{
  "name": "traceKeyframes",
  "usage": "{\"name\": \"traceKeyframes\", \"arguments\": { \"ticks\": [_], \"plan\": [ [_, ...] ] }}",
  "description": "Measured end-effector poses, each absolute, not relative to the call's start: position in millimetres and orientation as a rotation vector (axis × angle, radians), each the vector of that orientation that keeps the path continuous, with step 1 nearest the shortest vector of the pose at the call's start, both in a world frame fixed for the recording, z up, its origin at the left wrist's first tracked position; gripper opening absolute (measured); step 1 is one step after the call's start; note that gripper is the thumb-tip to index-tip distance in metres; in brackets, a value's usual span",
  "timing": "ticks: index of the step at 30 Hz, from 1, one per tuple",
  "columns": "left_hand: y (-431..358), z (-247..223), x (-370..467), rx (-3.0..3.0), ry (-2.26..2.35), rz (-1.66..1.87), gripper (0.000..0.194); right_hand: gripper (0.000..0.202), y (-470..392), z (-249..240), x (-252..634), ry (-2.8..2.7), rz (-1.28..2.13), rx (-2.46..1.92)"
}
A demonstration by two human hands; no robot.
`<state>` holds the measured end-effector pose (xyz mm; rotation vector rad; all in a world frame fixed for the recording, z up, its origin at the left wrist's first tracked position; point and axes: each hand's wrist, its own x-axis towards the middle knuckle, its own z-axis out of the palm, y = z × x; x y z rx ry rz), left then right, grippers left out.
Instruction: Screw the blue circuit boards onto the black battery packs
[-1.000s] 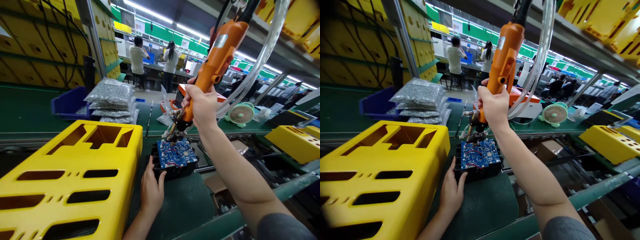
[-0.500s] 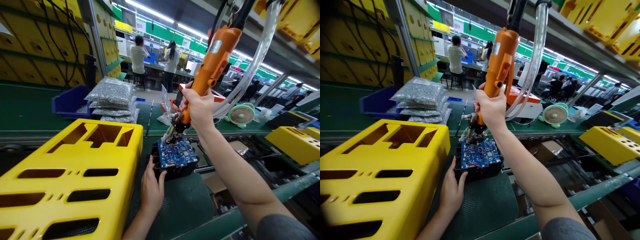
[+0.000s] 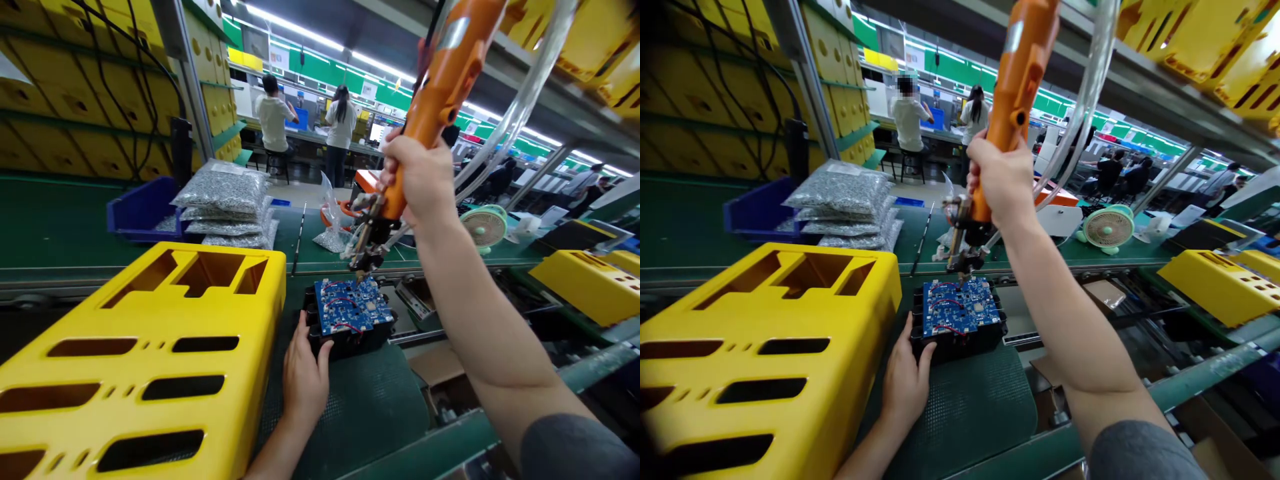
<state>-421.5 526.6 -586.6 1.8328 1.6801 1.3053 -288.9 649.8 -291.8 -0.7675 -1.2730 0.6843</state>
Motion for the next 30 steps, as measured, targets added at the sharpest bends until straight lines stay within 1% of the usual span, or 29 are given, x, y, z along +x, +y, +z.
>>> {"name": "traceKeyframes", "arguments": {
  "ticks": [4,10,17,30],
  "plan": [
    [526.7,-587.9,-421.1,1.805,1.654,1.345,0.066,0.016,659.6,-279.4,-275.3,-1.296,0.635,-0.753],
    [526.2,-588.9,-420.5,1.839,1.662,1.343,0.067,0.015,680.7,-305.1,-287.3,-1.202,0.524,-0.731],
    [526.0,-587.9,-421.1,1.856,1.677,1.317,0.066,0.021,682.0,-331.0,-310.1,-1.16,0.634,-0.743],
    [526.2,-589.3,-420.7,1.873,1.674,1.326,0.065,0.019,684.8,-340.5,-314.4,-1.191,0.671,-0.706]
  ]
}}
